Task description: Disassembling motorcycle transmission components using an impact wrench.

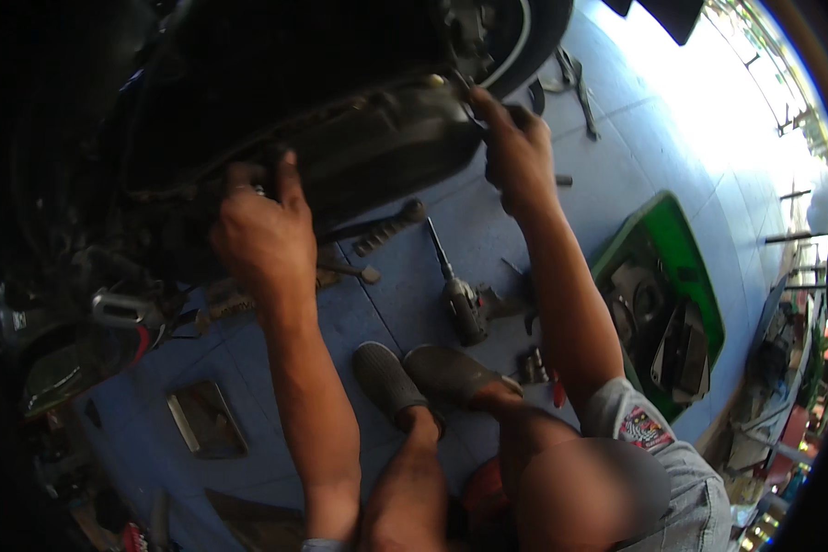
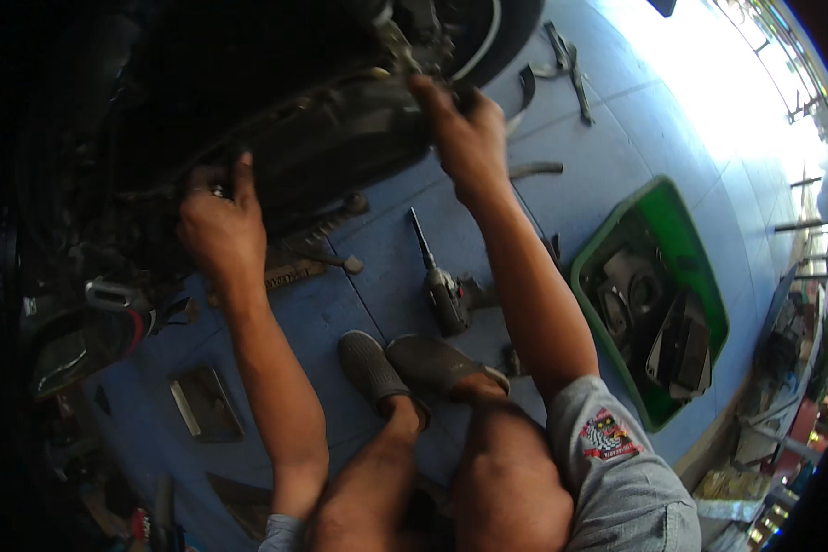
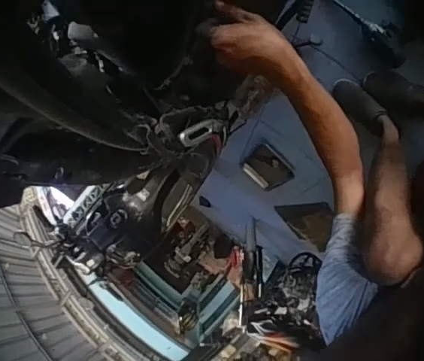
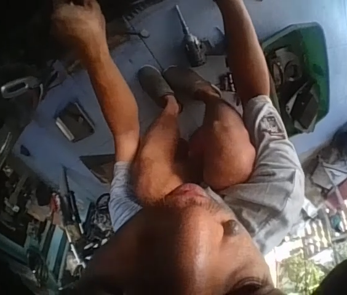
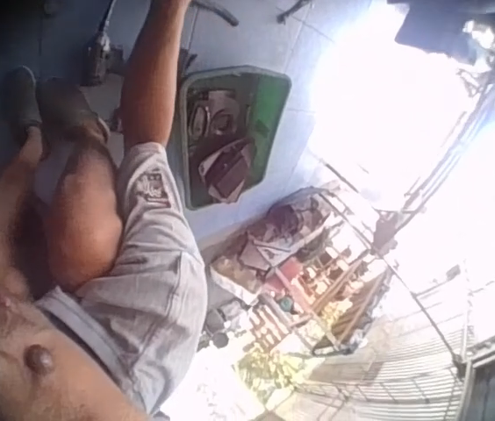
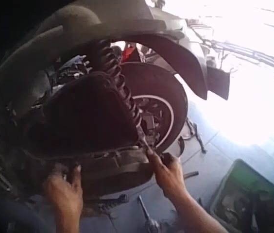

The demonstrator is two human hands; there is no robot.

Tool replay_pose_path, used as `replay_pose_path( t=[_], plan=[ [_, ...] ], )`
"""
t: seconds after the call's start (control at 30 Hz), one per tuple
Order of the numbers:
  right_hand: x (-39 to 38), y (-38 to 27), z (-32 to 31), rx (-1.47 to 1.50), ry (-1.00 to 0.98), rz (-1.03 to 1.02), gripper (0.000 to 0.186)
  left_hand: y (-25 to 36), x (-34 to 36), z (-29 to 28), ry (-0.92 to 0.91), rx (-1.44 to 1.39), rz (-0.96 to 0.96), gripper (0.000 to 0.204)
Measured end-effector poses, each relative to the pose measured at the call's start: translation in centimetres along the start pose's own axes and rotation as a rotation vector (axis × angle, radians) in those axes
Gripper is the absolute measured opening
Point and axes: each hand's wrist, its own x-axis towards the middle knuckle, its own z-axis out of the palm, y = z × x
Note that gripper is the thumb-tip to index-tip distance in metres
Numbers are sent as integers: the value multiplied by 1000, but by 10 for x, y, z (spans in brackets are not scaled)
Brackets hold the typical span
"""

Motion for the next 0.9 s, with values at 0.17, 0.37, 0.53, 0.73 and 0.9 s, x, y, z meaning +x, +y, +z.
replay_pose_path(
  t=[0.17,0.37,0.53,0.73,0.9],
  plan=[
    [11,4,5,-545,166,-360,52,-4,-6,1,-123,131,-14,35],
    [15,7,-26,-564,-120,-339,40,-46,-41,-33,-819,-1614,-670,31],
    [-3,63,-59,617,-442,419,26,-86,-96,9,-934,-2525,-649,27],
    [-10,130,8,816,-555,787,32,-90,-110,92,-639,-2292,-1068,29],
    [-13,140,58,926,-614,870,17,-65,-92,152,-157,-2334,-1211,25]
  ],
)
